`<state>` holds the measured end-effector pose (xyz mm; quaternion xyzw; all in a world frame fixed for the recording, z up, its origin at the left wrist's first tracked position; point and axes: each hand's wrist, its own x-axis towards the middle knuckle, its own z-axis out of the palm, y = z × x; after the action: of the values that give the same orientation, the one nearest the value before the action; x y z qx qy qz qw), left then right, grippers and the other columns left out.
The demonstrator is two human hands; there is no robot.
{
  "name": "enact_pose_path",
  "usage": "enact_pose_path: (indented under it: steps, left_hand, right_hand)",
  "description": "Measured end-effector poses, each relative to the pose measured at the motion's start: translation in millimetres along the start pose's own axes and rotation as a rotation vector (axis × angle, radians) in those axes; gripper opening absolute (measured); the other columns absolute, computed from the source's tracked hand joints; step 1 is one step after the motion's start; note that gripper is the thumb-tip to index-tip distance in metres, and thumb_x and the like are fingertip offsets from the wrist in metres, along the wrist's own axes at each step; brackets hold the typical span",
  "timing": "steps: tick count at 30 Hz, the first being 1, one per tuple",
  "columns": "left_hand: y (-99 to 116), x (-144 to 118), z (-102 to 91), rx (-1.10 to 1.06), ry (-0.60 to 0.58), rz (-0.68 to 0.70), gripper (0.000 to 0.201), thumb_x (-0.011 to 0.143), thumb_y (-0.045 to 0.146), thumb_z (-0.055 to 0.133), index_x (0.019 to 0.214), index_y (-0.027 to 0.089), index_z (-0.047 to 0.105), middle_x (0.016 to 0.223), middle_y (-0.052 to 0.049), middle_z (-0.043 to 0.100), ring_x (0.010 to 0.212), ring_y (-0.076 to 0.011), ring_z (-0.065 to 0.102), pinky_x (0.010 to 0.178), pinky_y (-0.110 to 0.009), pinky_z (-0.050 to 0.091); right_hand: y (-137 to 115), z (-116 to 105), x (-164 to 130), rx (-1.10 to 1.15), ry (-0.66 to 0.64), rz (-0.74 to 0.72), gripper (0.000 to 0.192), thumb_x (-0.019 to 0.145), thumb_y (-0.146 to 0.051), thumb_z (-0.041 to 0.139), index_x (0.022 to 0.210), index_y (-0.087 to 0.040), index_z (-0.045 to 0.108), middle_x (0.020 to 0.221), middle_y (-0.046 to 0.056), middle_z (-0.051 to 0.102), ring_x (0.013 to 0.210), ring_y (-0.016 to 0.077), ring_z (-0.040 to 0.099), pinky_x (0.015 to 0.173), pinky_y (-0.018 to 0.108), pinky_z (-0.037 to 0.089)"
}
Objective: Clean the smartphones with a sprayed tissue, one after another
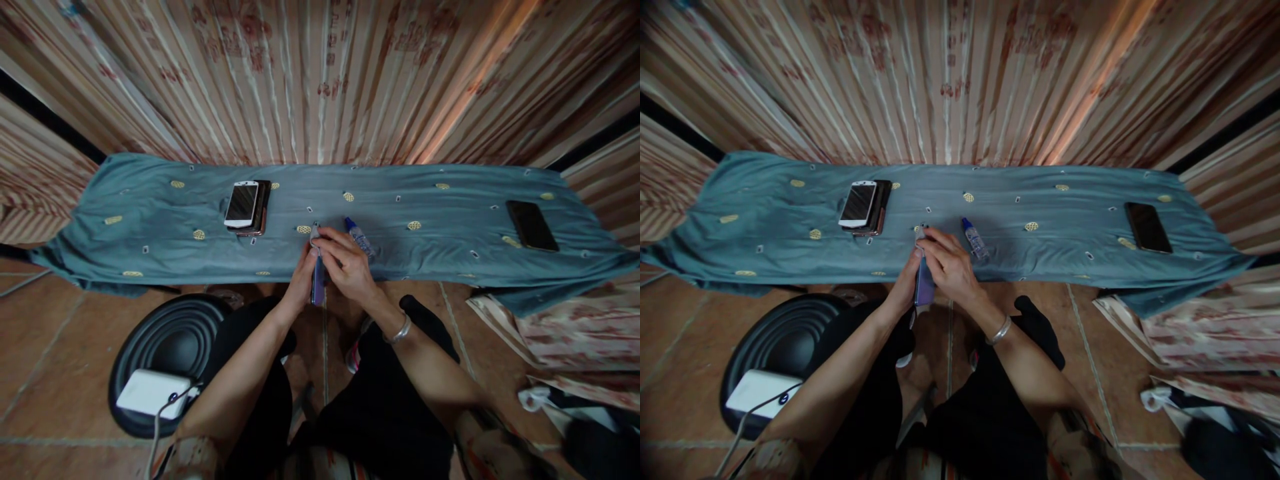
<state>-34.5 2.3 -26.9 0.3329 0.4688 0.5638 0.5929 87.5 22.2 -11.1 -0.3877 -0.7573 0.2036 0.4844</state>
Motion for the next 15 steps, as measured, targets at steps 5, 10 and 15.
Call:
enact_pose_path:
  steps: [5, 10, 15]
  left_hand:
    - [0, 5, -10.7, 0.143, 0.038, 0.002, 0.063, 0.087, 0.041, 0.067, 0.145, 0.023, 0.049, 0.138, -0.006, 0.063, 0.133, -0.0231, 0.054, 0.112, -0.032, 0.038]
    - [9, 3, -9.9, 0.242, 0.055, 0.001, 0.077, 0.081, 0.038, 0.074, 0.15, 0.025, 0.042, 0.123, -0.007, 0.07, 0.12, -0.0241, 0.063, 0.109, -0.034, 0.041]
    - [16, -2, -6.2, 0.299, 0.057, 0.039, 0.08, 0.079, 0.033, 0.076, 0.15, 0.022, 0.041, 0.137, -0.01, 0.063, 0.132, -0.0243, 0.054, 0.115, -0.033, 0.033]
  right_hand:
    - [-1, 3, -2, 0.214, 0.088, 0.226, 0.028, 0.09, -0.032, 0.06, 0.117, -0.028, 0.068, 0.12, 0.005, 0.07, 0.111, 0.0212, 0.065, 0.096, 0.036, 0.055]
    - [4, 9, 2, 0.443, 0.182, 0.388, 0.032, 0.082, -0.042, 0.069, 0.11, -0.026, 0.068, 0.105, 0.004, 0.072, 0.096, 0.0194, 0.067, 0.087, 0.033, 0.056]
    - [5, 9, 5, 0.48, 0.196, 0.447, 0.031, 0.077, -0.044, 0.072, 0.101, -0.025, 0.07, 0.094, 0.002, 0.072, 0.088, 0.0185, 0.066, 0.082, 0.031, 0.055]
